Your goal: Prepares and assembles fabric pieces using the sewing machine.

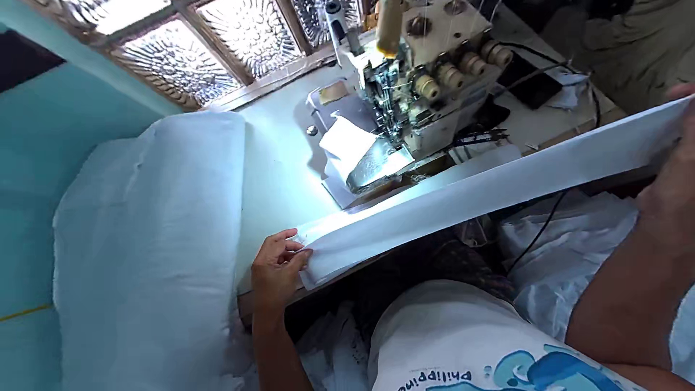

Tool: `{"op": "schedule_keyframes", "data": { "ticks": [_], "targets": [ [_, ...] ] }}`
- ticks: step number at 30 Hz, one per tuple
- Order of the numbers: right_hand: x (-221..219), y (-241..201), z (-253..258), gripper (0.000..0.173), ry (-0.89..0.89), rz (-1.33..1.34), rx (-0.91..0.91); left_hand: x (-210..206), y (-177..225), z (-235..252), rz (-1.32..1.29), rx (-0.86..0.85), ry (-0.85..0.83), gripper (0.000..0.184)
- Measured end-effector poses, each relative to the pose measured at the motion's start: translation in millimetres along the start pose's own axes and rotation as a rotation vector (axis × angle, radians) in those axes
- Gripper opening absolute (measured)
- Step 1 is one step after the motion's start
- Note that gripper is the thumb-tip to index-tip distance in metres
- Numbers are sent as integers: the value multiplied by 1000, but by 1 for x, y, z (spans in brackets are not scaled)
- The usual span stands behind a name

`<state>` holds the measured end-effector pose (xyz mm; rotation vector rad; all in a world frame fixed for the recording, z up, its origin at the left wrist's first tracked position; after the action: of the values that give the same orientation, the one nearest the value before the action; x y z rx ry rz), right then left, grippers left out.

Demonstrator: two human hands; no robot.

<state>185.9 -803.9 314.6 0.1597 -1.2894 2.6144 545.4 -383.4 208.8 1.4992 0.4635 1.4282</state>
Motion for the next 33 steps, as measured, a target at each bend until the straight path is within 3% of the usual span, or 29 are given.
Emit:
{"op": "schedule_keyframes", "data": {
  "ticks": [3,6,10,12,14,16,20,22,25,28,33],
  "targets": [
    [-30,12,-24,33,-222,-107,-157,27,-14,0,-150,-84,27,11],
    [-76,1,-63,28,-447,-125,-285,81,-23,5,-312,-73,139,16],
    [-131,-36,-120,26,-683,-2,-222,171,-8,10,-167,-135,495,8],
    [-149,-57,-140,24,-708,61,-139,175,30,13,-133,-166,563,8],
    [-161,-69,-153,15,-718,103,-65,145,68,16,-160,-218,458,12],
    [-165,-71,-157,6,-719,108,-17,85,93,16,-245,-278,248,13],
    [-155,-68,-153,10,-666,159,43,-65,128,-6,-446,-269,-328,11],
    [-148,-70,-149,13,-628,192,86,-112,138,-16,-407,-312,-494,21],
    [-143,-76,-149,15,-598,213,127,-138,146,-13,-314,-363,-486,24],
    [-143,-86,-152,24,-581,214,206,-132,154,-5,-334,-377,-400,11],
    [-144,-105,-160,27,-611,304,298,-110,164,0,-280,-513,-263,12]
  ]
}}
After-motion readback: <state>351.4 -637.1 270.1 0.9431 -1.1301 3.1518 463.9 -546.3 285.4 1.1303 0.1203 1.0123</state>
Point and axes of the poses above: each hand's wrist, its own z-axis towards the middle knuckle, its own x-axis out of the back of the hand, y = z × x, the point moved 9 cm from there along z, towards the middle knuckle, and after that the axes turned 13 degrees about y, right-handed, at the moved point
